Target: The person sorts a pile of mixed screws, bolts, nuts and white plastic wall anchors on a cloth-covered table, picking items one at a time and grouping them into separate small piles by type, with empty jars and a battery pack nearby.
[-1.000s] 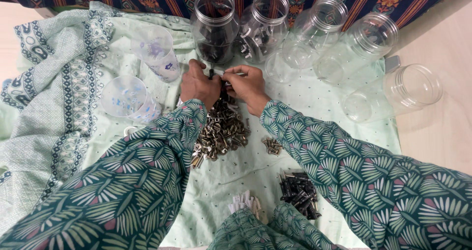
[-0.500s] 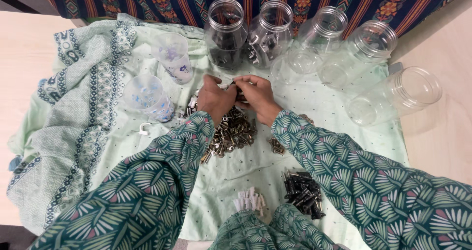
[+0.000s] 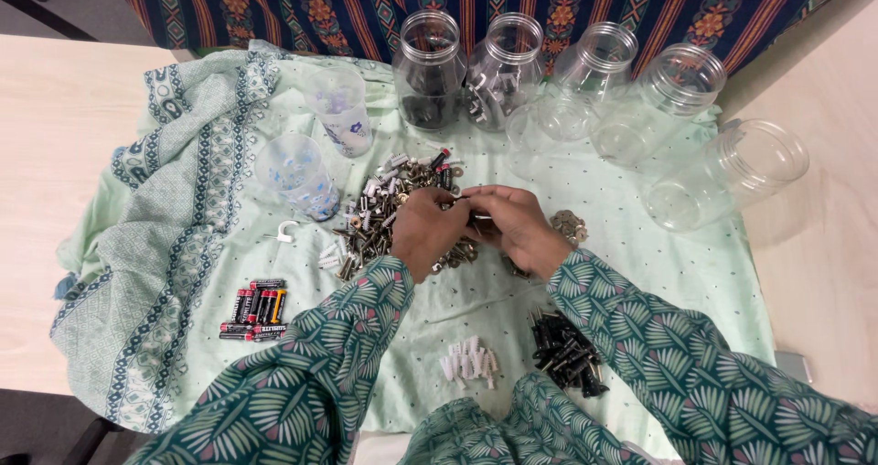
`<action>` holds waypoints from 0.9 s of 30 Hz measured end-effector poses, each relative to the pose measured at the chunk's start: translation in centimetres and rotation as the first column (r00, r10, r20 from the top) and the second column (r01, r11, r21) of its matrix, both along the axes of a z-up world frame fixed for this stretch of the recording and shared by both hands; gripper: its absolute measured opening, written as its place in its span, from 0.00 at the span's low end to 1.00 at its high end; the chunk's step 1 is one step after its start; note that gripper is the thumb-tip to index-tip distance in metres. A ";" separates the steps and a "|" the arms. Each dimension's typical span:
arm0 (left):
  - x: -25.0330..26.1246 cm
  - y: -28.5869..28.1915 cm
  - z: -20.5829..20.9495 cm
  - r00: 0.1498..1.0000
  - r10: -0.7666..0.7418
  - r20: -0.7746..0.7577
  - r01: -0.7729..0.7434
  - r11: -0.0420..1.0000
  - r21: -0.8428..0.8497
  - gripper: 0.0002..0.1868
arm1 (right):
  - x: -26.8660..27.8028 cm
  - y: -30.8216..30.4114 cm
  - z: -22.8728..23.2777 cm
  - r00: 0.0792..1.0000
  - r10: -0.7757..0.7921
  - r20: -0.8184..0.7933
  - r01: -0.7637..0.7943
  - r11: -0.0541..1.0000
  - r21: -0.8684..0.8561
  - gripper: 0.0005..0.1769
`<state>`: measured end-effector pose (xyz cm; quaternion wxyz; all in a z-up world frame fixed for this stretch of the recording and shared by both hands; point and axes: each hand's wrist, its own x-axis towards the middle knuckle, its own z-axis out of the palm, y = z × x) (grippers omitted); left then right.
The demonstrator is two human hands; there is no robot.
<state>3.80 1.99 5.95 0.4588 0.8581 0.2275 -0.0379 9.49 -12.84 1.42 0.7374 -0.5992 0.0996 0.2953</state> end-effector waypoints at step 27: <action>-5.1 -2.5 2.8 0.916 -0.303 -0.262 0.353 0.920 0.169 0.19 | -5.9 -5.6 2.1 0.999 0.019 -0.031 -0.023 0.991 -0.133 0.10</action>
